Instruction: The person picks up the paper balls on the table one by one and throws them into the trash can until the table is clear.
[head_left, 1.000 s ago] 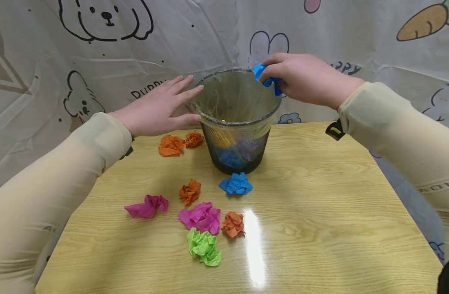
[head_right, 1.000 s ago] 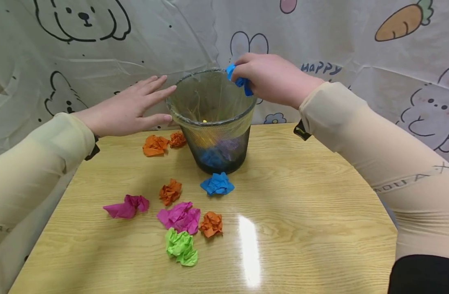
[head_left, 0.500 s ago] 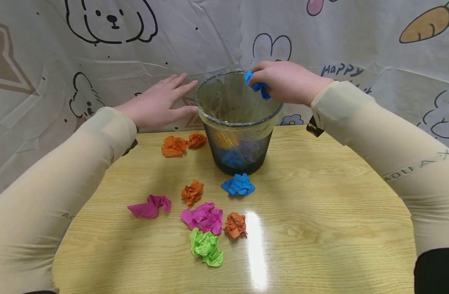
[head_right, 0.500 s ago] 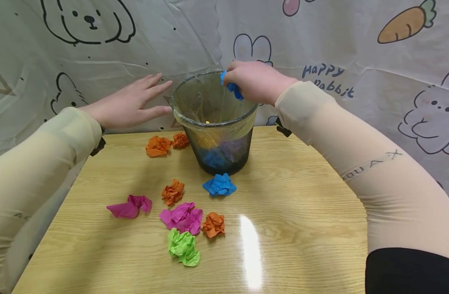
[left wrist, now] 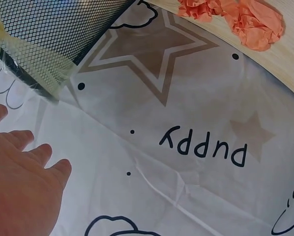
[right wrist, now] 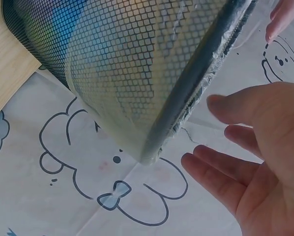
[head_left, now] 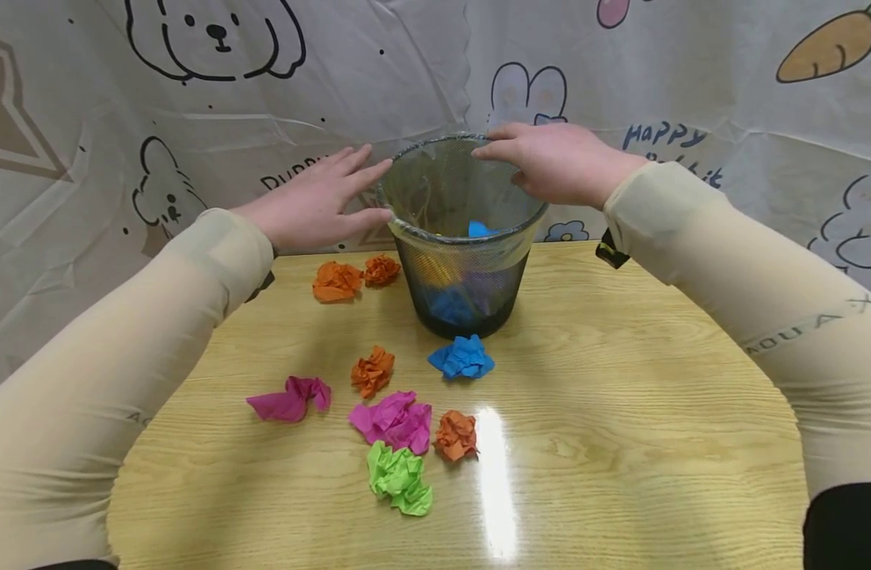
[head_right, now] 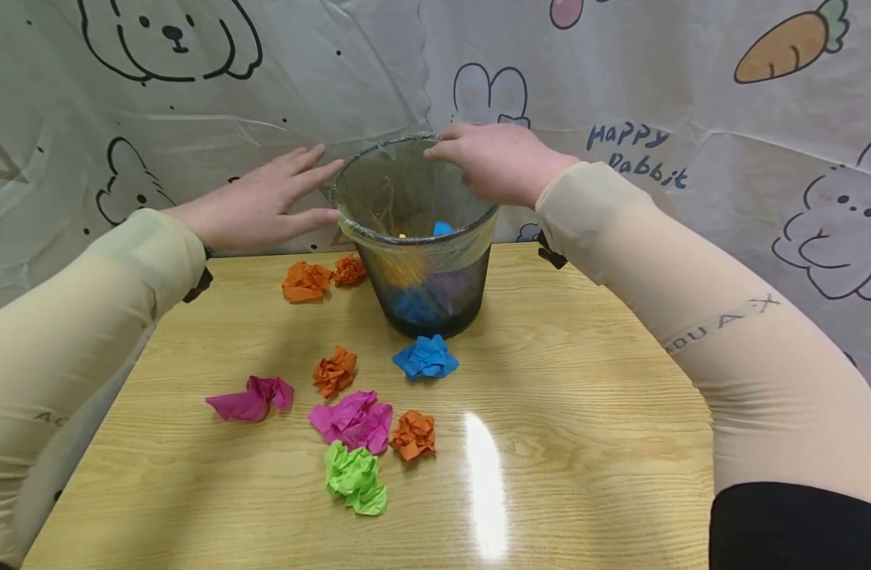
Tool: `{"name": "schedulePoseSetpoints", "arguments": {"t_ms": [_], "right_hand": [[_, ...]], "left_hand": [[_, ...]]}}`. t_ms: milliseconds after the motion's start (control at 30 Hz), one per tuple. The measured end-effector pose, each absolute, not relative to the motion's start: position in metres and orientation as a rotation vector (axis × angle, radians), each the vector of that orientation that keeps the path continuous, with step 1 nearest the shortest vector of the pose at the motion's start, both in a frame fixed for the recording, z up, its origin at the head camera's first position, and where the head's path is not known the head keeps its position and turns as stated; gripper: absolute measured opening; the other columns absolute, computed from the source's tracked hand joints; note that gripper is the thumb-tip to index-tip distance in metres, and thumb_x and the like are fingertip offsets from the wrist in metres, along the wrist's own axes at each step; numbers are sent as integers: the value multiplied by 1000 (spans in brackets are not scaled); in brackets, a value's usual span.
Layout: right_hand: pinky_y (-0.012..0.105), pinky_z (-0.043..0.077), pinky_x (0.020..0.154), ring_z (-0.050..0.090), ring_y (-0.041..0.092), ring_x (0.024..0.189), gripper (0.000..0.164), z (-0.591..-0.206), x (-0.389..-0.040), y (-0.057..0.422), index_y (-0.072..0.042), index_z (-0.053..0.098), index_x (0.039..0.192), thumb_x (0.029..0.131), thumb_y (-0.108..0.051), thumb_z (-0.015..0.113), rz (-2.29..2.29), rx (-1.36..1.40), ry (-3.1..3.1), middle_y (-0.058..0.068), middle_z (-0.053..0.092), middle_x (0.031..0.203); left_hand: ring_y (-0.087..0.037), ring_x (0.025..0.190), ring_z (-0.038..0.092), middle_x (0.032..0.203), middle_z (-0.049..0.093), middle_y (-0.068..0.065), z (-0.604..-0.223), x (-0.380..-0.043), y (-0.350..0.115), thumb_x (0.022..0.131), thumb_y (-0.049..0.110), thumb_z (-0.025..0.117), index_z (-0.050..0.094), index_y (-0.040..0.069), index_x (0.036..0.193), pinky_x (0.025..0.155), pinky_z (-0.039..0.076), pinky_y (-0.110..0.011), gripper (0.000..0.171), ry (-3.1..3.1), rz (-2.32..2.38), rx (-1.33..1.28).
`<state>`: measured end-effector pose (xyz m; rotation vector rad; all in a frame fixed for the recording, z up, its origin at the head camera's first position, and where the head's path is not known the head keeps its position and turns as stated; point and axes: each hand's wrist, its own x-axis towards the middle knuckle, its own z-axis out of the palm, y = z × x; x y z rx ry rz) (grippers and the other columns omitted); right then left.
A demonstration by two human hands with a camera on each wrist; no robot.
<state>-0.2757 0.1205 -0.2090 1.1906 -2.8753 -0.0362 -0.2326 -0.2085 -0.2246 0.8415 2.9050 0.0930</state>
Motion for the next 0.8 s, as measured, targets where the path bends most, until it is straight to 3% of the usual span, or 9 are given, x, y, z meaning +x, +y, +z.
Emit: {"name": "schedulePoseSetpoints", "arguments": {"t_ms": [167, 267, 633, 800], "right_hand": [[61, 46, 102, 47, 44, 136, 58, -208, -276, 122, -13, 40, 159, 104, -11, 58, -62, 1179, -2870, 19, 34, 162], [62, 39, 109, 41, 43, 142, 59, -207, -275, 123, -12, 39, 159, 105, -21, 60, -76, 1177, -2864, 18, 36, 161], [58, 23, 120, 31, 41, 148, 66, -204, -268, 125, -12, 34, 161, 107, -45, 53, -31, 1198, -2792, 17, 37, 161], [58, 22, 121, 27, 40, 150, 68, -200, -252, 123, -16, 34, 162, 105, -48, 54, -18, 1229, -2707, 15, 35, 163]], "left_hand": [[-35, 156, -6, 170, -9, -13, -225, -232, -210, 104, 66, 35, 3, 22, 166, 124, -1, -55, 83, 2908, 85, 826], [-35, 156, -7, 170, -9, -12, -226, -233, -211, 104, 66, 36, 4, 22, 166, 124, 0, -56, 83, 2906, 74, 817], [-35, 156, -8, 170, -9, -12, -232, -233, -214, 103, 66, 36, 5, 21, 167, 123, 1, -58, 84, 2889, 67, 804], [-37, 155, -8, 170, -9, -12, -241, -228, -223, 103, 68, 36, 3, 23, 166, 123, 1, -59, 84, 2868, 71, 761]]}}
